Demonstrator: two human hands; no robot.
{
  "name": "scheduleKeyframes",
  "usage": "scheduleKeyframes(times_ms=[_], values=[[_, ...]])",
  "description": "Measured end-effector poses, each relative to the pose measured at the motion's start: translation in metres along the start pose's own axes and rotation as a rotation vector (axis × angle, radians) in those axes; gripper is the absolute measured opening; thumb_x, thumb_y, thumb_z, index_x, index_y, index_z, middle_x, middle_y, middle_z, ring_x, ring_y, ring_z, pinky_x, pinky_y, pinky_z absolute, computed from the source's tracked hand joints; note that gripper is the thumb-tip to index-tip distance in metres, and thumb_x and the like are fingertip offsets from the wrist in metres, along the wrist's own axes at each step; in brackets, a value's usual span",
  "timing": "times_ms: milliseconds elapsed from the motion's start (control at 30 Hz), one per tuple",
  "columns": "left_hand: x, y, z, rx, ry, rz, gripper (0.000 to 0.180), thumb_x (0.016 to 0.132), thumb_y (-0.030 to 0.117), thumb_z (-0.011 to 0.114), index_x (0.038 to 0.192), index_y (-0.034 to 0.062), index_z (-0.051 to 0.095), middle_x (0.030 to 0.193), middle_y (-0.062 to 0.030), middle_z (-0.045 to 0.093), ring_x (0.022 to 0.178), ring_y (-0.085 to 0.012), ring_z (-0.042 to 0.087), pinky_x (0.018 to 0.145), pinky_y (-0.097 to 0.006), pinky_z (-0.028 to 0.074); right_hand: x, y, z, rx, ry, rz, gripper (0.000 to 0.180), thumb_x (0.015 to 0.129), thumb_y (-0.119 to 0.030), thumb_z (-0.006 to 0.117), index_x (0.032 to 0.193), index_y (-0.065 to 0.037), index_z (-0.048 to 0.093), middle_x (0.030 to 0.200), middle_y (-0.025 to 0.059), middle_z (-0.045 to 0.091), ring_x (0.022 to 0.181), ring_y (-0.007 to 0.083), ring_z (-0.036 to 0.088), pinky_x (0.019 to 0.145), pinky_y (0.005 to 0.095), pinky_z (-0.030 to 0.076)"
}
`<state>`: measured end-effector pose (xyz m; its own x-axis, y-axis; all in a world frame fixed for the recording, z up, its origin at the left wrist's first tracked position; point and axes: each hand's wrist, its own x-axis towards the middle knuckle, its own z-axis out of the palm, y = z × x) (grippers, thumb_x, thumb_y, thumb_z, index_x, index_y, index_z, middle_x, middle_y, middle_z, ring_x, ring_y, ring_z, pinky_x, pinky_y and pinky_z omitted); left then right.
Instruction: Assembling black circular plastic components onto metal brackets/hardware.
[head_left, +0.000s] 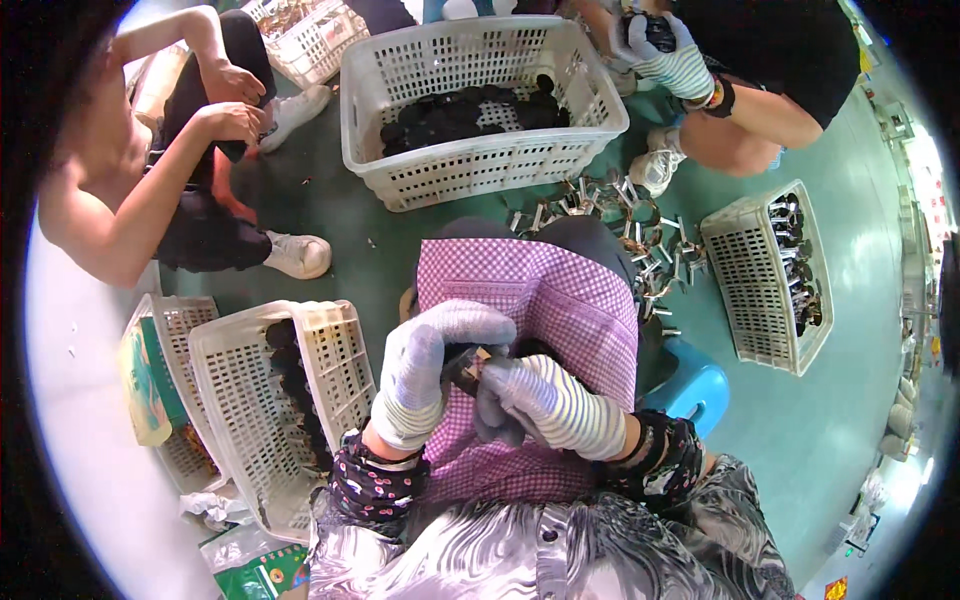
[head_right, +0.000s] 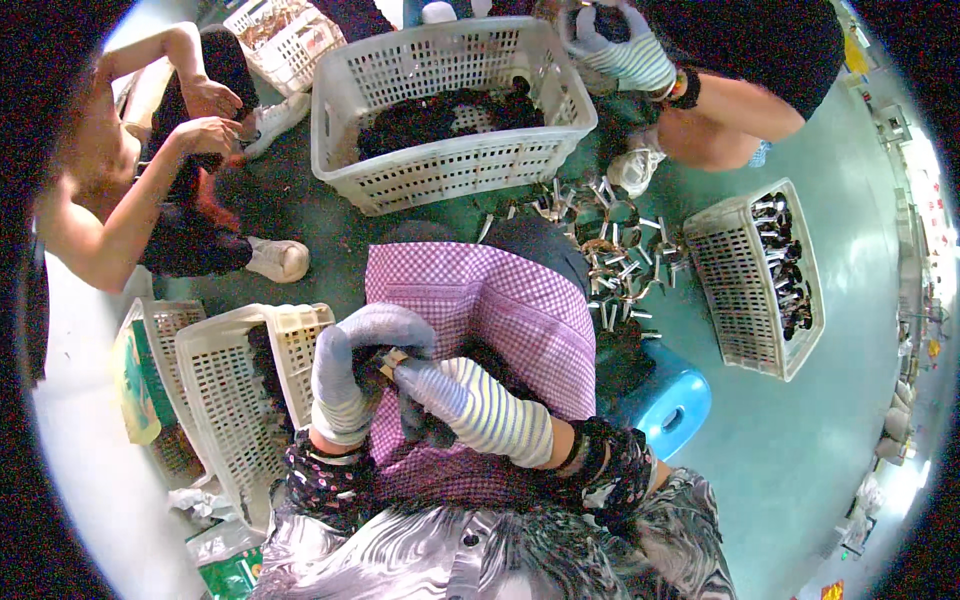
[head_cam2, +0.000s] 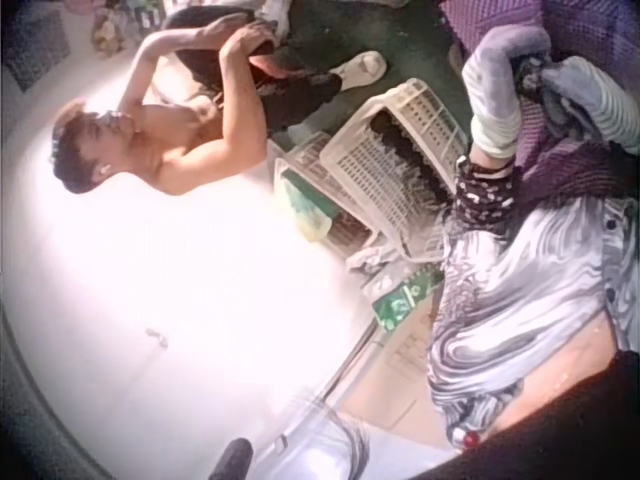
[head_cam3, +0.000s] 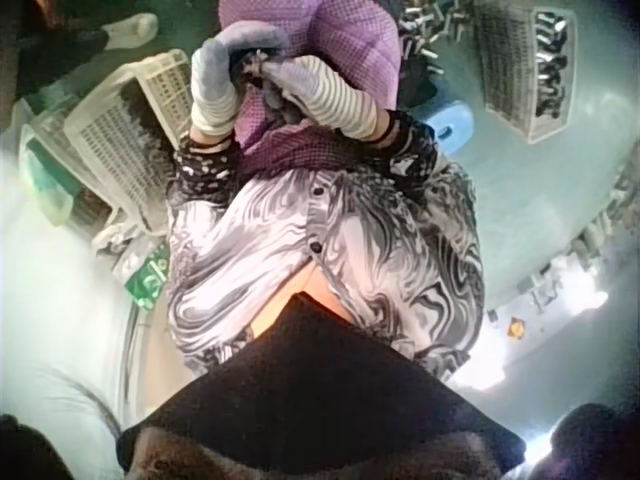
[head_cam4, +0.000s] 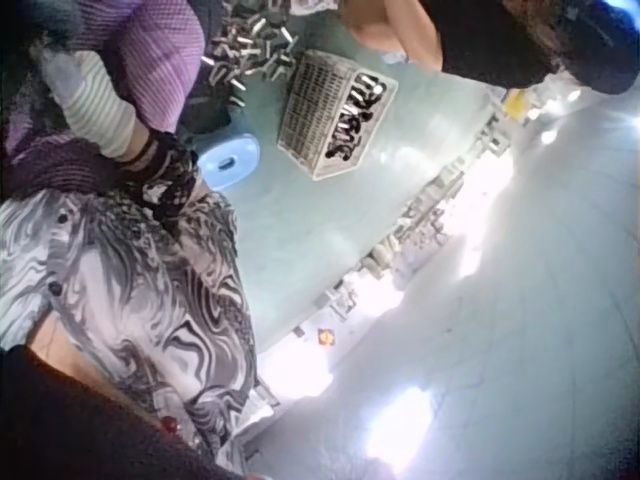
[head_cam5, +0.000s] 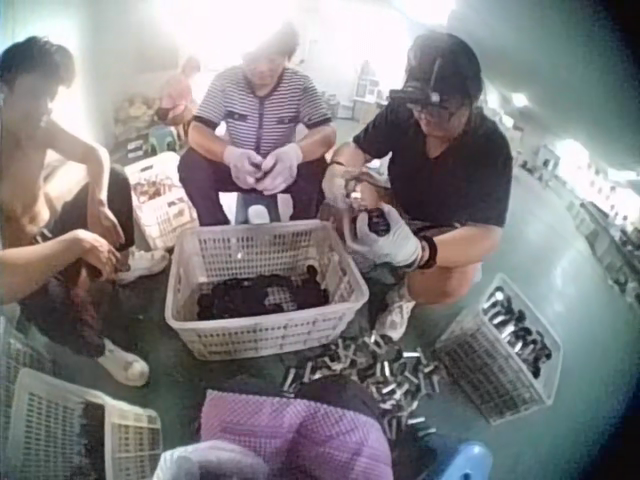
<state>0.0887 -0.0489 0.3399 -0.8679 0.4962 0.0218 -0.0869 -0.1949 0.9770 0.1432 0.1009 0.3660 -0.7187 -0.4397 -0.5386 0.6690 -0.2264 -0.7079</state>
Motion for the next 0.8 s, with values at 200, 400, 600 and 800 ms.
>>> scheduleKeyframes(times_ms=[200,400,600,800], values=[[0.004,0.0,-0.009,-0.125,-0.068,-0.106,0.077,0.087,0.065,0.03,0.108,-0.0027,0.059,0.104,-0.0151,0.059,0.097,-0.022,0.056,0.085,-0.034,0.044,0.002,-0.002,0.001,0.066,0.017,-0.002,0.052,0.089,-0.053,0.046,0.072,-0.006,0.061,0.064,-0.0002,0.056,0.053,0.0074,0.048,0.05,0.022,0.038],[-0.001,-0.008,-0.013,-0.379,0.288,-0.15,0.071,0.087,0.062,0.036,0.12,0.001,0.051,0.115,-0.0148,0.058,0.106,-0.026,0.056,0.096,-0.04,0.04,0.005,-0.005,0.003,-0.07,0.071,-0.08,0.058,0.087,-0.061,0.04,0.08,-0.007,0.06,0.07,0.001,0.057,0.057,0.0072,0.051,0.05,0.0208,0.039],[-0.003,-0.005,-0.01,-0.129,0.093,-0.1,0.066,0.089,0.057,0.037,0.115,-0.0019,0.054,0.112,-0.0138,0.057,0.102,-0.0241,0.054,0.093,-0.037,0.039,0.006,-0.007,0.007,-0.03,0.093,-0.106,0.056,0.089,-0.057,0.04,0.078,-0.006,0.059,0.072,0.0023,0.058,0.057,0.0079,0.051,0.054,0.0212,0.041],[0.003,-0.006,-0.012,-0.06,-0.046,-0.037,0.061,0.091,0.05,0.038,0.115,-0.004,0.053,0.115,-0.0138,0.053,0.105,-0.0237,0.052,0.094,-0.035,0.039,0.005,-0.003,-0.005,-0.018,0.073,-0.014,0.057,0.09,-0.056,0.039,0.072,-0.005,0.058,0.074,0.0048,0.059,0.057,0.01,0.051,0.054,0.0228,0.041]])
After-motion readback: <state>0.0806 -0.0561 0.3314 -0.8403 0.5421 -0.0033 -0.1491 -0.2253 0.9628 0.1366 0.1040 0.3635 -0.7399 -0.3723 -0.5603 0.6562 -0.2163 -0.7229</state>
